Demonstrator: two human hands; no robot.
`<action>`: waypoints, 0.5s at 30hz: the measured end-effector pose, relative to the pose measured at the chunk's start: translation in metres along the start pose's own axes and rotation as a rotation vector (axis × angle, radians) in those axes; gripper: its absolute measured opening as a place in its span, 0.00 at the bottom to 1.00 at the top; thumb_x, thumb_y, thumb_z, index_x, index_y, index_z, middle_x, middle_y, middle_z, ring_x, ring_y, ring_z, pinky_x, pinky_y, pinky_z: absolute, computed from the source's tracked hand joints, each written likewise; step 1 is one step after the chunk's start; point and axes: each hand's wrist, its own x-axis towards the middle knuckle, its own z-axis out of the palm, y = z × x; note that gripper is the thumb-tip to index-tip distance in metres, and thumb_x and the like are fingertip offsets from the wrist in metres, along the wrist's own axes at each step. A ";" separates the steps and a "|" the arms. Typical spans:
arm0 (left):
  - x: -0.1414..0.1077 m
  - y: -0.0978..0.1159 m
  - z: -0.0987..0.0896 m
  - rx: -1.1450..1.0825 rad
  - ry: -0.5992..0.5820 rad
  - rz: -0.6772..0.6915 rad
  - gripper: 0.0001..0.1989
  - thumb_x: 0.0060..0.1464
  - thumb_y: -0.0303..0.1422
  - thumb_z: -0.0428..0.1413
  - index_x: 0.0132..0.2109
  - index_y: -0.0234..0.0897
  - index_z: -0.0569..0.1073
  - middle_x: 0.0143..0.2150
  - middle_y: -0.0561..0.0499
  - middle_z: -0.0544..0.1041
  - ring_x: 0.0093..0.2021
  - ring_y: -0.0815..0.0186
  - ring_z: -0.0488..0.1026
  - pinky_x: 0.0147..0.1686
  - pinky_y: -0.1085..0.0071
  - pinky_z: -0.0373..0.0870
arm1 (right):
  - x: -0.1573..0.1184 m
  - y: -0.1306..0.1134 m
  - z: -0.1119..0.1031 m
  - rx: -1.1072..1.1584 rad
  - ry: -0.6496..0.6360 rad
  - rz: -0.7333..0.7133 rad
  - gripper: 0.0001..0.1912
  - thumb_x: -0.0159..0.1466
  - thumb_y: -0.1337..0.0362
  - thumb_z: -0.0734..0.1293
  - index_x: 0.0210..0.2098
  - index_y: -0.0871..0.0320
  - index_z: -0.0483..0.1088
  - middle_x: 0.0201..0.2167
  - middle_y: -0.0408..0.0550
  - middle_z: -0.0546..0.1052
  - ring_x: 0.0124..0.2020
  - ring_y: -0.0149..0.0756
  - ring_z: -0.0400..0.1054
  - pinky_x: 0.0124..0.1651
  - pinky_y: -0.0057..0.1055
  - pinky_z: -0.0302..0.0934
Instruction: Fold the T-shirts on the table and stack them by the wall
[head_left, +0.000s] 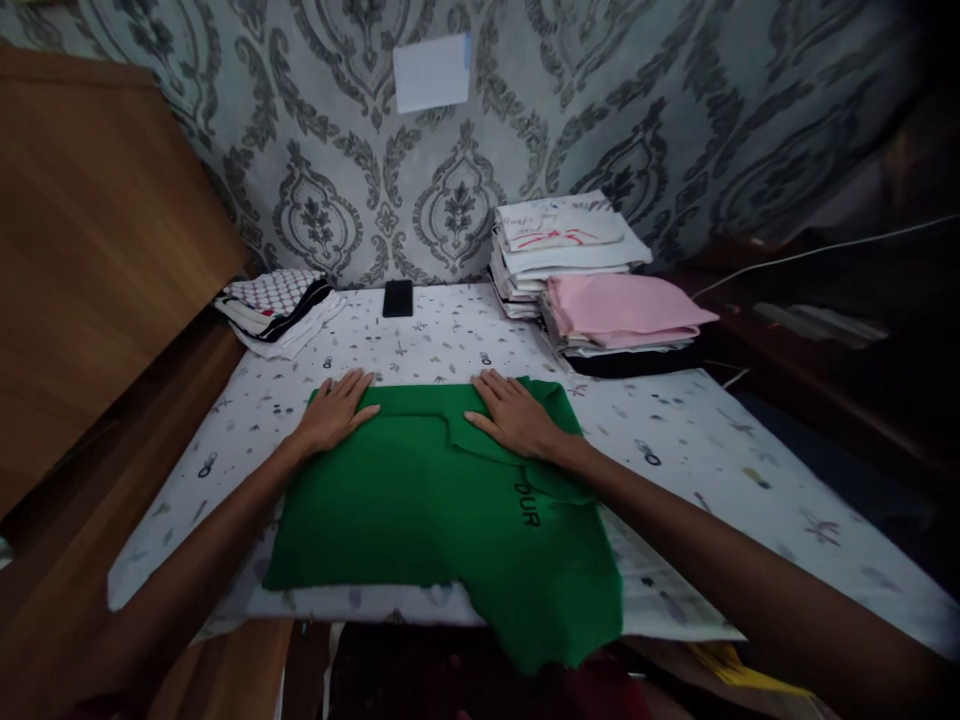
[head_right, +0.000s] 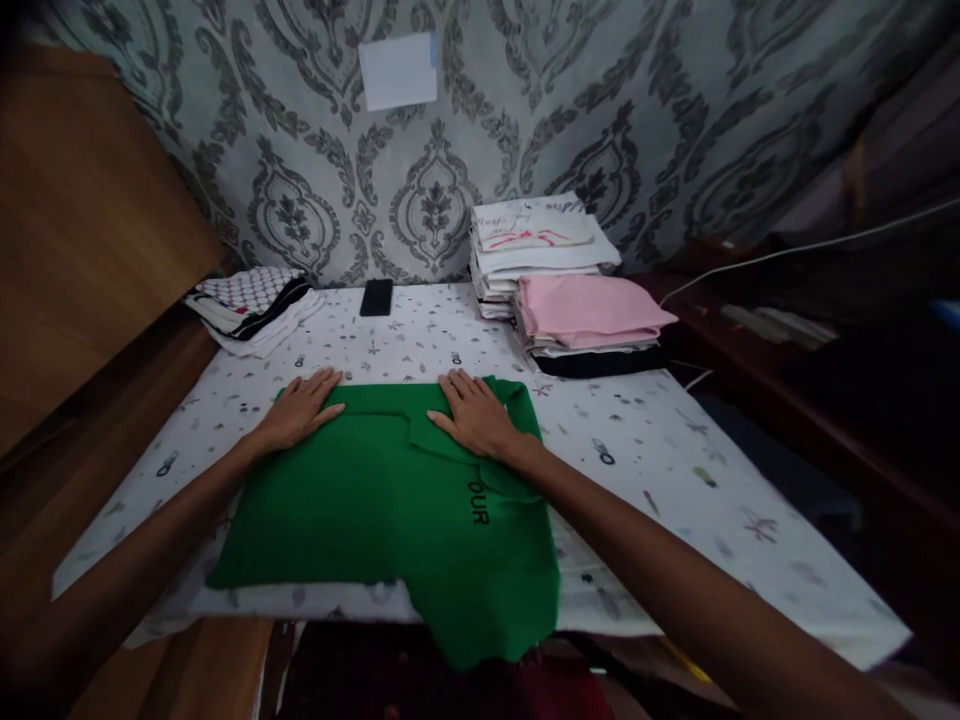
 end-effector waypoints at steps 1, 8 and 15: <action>0.000 0.000 -0.001 0.002 0.007 0.008 0.35 0.67 0.53 0.36 0.74 0.40 0.49 0.75 0.43 0.49 0.75 0.55 0.44 0.70 0.47 0.44 | 0.001 -0.001 -0.002 0.006 -0.009 -0.004 0.42 0.69 0.38 0.45 0.72 0.58 0.49 0.71 0.58 0.57 0.73 0.54 0.45 0.71 0.56 0.46; -0.033 0.023 -0.016 -0.133 0.117 0.131 0.31 0.67 0.49 0.41 0.69 0.39 0.58 0.73 0.41 0.56 0.73 0.51 0.51 0.69 0.46 0.49 | -0.031 -0.014 -0.058 0.157 0.103 -0.068 0.30 0.71 0.51 0.57 0.68 0.57 0.56 0.71 0.59 0.56 0.71 0.55 0.50 0.68 0.58 0.52; -0.129 0.069 -0.017 -0.223 0.073 0.490 0.21 0.66 0.42 0.49 0.64 0.48 0.67 0.65 0.47 0.70 0.65 0.56 0.67 0.66 0.50 0.61 | -0.166 -0.026 -0.091 0.280 0.062 -0.199 0.15 0.71 0.67 0.58 0.51 0.55 0.73 0.52 0.57 0.76 0.51 0.43 0.73 0.49 0.40 0.72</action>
